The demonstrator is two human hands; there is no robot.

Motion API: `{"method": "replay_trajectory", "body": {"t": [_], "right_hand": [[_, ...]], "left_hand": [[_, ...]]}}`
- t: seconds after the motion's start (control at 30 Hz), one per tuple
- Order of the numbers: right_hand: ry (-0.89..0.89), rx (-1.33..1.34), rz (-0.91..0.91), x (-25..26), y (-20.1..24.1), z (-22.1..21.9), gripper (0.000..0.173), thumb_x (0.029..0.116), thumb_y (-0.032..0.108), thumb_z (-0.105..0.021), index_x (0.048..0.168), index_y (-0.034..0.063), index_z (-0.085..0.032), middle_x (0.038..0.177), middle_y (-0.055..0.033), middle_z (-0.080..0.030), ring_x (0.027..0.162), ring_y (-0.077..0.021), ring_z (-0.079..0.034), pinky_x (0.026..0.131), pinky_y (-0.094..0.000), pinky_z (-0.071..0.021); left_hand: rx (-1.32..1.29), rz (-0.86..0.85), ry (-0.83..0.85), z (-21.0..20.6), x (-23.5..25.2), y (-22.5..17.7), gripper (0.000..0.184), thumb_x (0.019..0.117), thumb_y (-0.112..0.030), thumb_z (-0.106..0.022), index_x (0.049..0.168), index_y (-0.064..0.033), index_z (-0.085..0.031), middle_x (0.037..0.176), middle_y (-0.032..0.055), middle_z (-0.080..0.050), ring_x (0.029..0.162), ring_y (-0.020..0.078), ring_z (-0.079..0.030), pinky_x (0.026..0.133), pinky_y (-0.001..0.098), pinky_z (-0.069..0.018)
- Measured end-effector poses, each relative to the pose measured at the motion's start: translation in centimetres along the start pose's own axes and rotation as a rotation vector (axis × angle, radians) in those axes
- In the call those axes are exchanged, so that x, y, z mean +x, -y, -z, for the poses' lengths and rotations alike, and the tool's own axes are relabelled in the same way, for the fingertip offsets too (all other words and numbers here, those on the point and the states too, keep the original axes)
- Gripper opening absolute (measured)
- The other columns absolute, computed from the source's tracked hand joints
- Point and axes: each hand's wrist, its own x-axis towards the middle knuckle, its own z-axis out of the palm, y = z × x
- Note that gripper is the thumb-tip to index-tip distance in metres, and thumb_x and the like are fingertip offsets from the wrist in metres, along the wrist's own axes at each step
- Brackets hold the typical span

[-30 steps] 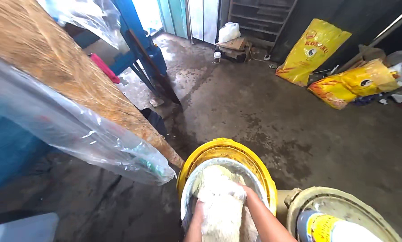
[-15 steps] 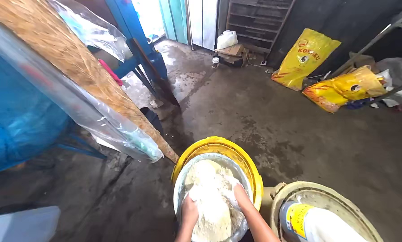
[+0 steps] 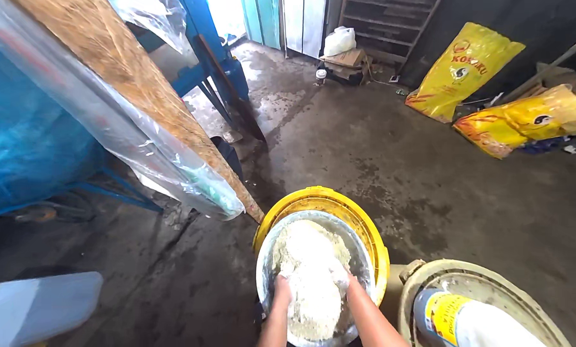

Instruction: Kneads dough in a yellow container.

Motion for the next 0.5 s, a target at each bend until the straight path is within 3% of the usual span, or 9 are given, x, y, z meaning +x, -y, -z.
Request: {"method": "replay_trajectory", "body": {"t": [0.1,0.2,0.3,0.43,0.5], "right_hand": [[0.018,-0.082,0.036,0.8,0.2,0.6,0.042,0.1045,0.002,-0.052,0.145,-0.0088,-0.046,0.138,-0.0268,-0.057,0.125,-0.0277,-0.058,0.108,-0.0407,-0.0464],[0.0,-0.102,0.049,0.3,2.0,0.9,0.044,0.1048,0.006,-0.053,0.146,-0.0057,-0.045,0.136,-0.0253,-0.058,0.122,-0.0288,-0.059,0.104,-0.0433,-0.0483],[-0.045,-0.134,0.102,-0.6,4.2,1.4,0.05,0.0963,0.006,-0.067,0.142,-0.0054,-0.05,0.13,-0.0249,-0.063,0.117,-0.0308,-0.063,0.102,-0.0458,-0.0515],[-0.044,-0.407,0.097,-1.1,5.2,1.7,0.051,0.0977,0.019,-0.07,0.139,-0.0069,-0.054,0.135,-0.0272,-0.061,0.127,-0.0355,-0.06,0.111,-0.0498,-0.0457],[-0.058,-0.552,0.07,-1.4,5.5,1.7,0.053,0.0989,0.029,-0.068,0.14,-0.0028,-0.056,0.137,-0.0256,-0.062,0.13,-0.036,-0.059,0.113,-0.0519,-0.0441]], "left_hand": [[0.041,0.019,0.031,0.1,-0.6,-1.2,0.037,0.1045,-0.007,-0.052,0.135,0.0136,-0.053,0.136,0.0334,-0.056,0.132,0.0411,-0.052,0.113,0.0519,-0.039],[-0.019,-0.056,0.048,0.2,-1.1,-2.5,0.036,0.1009,-0.005,-0.057,0.133,0.0113,-0.056,0.131,0.0302,-0.061,0.126,0.0369,-0.058,0.11,0.0502,-0.0437],[-0.1,-0.198,0.07,0.9,-2.0,-4.6,0.034,0.0972,-0.002,-0.061,0.129,0.0095,-0.059,0.125,0.0246,-0.066,0.119,0.0285,-0.063,0.107,0.0438,-0.0481],[0.01,-0.246,0.079,1.7,-2.8,-6.2,0.041,0.0956,-0.002,-0.061,0.135,0.0103,-0.055,0.129,0.0266,-0.064,0.124,0.0314,-0.061,0.11,0.0461,-0.0461],[0.098,-0.215,0.094,1.7,-2.7,-6.2,0.041,0.098,-0.005,-0.059,0.135,0.0104,-0.054,0.129,0.0284,-0.063,0.125,0.0347,-0.06,0.11,0.0488,-0.0452]]}}
